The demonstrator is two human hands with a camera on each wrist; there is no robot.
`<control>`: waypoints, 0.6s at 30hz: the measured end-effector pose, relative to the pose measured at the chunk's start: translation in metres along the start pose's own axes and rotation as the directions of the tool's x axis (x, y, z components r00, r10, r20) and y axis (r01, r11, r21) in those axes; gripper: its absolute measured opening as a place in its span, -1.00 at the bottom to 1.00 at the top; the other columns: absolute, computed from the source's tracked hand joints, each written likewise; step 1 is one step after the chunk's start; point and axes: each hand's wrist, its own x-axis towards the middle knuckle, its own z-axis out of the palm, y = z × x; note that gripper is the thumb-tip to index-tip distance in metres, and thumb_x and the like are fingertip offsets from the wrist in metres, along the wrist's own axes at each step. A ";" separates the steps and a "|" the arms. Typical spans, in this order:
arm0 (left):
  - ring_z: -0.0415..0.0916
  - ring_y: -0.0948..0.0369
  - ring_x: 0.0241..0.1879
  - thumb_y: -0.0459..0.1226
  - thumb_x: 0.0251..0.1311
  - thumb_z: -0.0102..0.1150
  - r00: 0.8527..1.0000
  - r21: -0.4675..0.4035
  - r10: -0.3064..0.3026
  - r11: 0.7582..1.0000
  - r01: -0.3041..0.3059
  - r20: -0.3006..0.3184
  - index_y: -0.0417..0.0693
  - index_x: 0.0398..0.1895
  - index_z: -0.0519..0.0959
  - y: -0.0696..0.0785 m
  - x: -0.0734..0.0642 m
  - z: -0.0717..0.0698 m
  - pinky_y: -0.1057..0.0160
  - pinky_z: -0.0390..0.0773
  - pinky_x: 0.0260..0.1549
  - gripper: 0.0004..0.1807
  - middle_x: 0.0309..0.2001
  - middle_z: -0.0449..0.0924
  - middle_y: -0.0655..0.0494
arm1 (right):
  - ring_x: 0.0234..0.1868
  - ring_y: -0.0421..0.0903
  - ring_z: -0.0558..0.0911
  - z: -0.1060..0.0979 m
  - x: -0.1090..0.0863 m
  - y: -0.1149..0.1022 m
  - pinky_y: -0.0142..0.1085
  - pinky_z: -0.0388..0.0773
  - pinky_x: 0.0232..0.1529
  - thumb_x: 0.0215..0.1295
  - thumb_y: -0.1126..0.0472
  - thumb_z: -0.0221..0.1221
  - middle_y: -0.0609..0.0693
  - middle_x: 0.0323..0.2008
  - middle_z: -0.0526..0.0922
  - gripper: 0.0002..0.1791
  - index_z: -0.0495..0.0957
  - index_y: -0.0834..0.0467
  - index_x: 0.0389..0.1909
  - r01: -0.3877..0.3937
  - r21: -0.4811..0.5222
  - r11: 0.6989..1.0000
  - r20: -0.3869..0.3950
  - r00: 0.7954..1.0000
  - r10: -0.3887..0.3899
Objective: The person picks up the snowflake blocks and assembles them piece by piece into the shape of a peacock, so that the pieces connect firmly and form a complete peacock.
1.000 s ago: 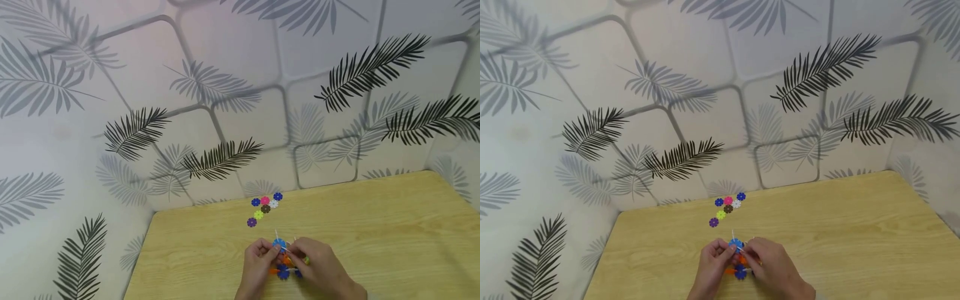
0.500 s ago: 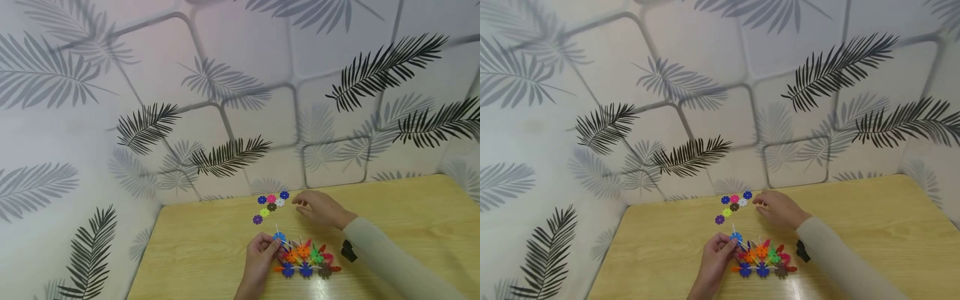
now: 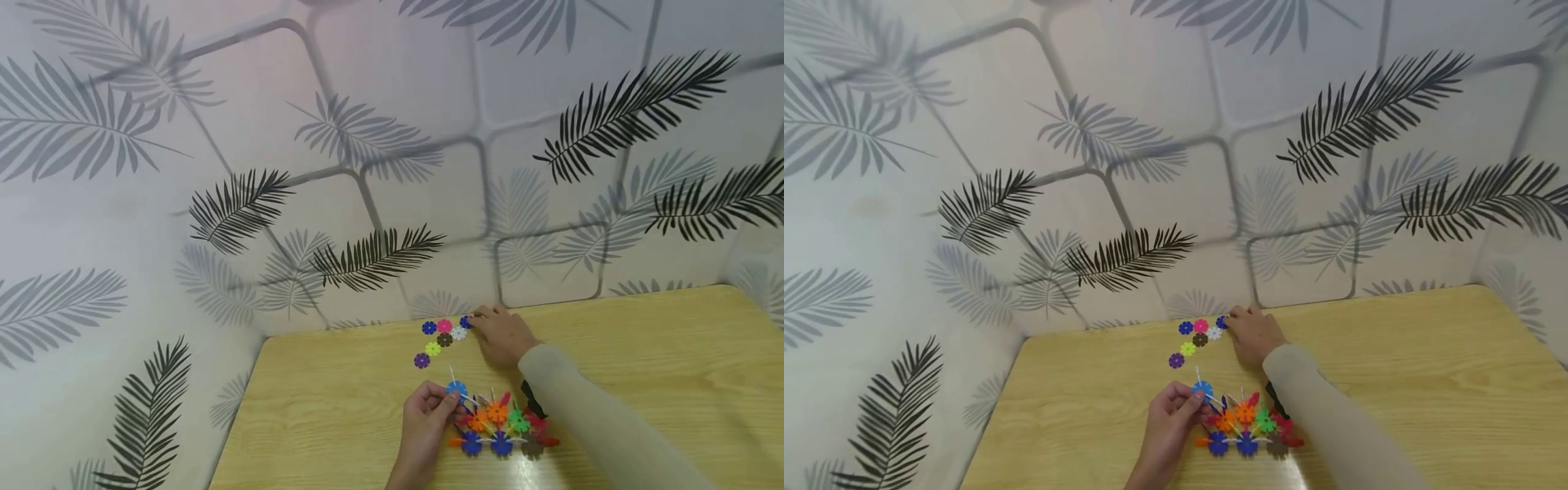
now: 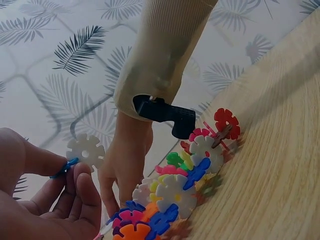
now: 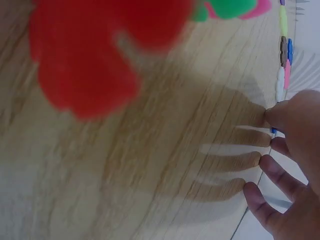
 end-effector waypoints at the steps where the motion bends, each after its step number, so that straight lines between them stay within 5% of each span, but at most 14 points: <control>1: 0.72 0.24 -0.32 -0.40 0.51 0.27 1.000 -0.004 0.001 1.000 -0.001 0.001 -0.11 -0.22 0.52 0.000 0.000 0.001 0.29 0.77 -0.20 -0.88 -0.32 0.75 0.08 | 0.15 0.20 0.64 -0.001 -0.001 -0.001 0.19 0.73 0.10 0.56 0.25 0.23 0.14 0.16 0.72 -0.72 0.70 0.21 0.18 -0.001 0.002 1.000 -0.011 1.000 0.001; 4: 0.71 0.24 -0.34 -0.39 0.50 0.27 1.000 -0.006 0.004 1.000 -0.004 -0.001 -0.09 -0.22 0.51 -0.002 0.000 0.002 0.30 0.75 -0.23 -0.87 -0.33 0.75 0.08 | -0.08 0.05 0.64 -0.001 -0.003 0.000 0.01 0.73 0.00 0.44 0.27 0.37 0.06 -0.11 0.72 -0.91 0.69 0.19 -0.13 0.008 0.025 1.000 -0.048 0.999 -0.006; 8: 0.70 0.24 -0.34 -0.42 0.48 0.27 1.000 -0.005 0.009 1.000 -0.009 -0.003 -0.11 -0.17 0.52 -0.003 -0.001 0.003 0.30 0.75 -0.24 -0.89 -0.34 0.73 0.10 | -0.24 -0.05 0.61 -0.005 -0.008 0.002 -0.10 0.70 -0.10 0.33 0.34 0.43 -0.02 -0.30 0.65 -0.85 0.63 0.15 -0.34 0.023 0.075 0.997 -0.046 0.999 -0.020; 13: 0.72 0.23 -0.33 -0.44 0.45 0.28 1.000 0.010 0.005 1.000 -0.005 -0.018 -0.19 0.00 0.55 -0.005 0.000 0.005 0.28 0.77 -0.23 -0.84 -0.36 0.75 0.14 | -0.14 -0.01 0.69 -0.011 -0.011 0.005 -0.02 0.74 0.01 0.30 0.41 0.40 0.04 -0.18 0.71 -0.83 0.68 0.19 -0.14 0.010 0.180 0.984 0.063 0.998 -0.021; 18: 0.81 0.17 -0.23 -0.45 0.45 0.27 0.999 -0.006 -0.031 0.999 0.031 -0.043 -0.14 -0.08 0.53 -0.005 0.000 0.005 0.23 0.82 -0.14 -0.87 -0.27 0.80 0.08 | -0.11 0.01 0.68 -0.016 -0.018 0.013 0.03 0.73 0.07 0.26 0.39 0.40 0.09 -0.13 0.72 -0.70 0.69 0.23 0.01 -0.010 0.247 0.969 0.155 0.988 -0.029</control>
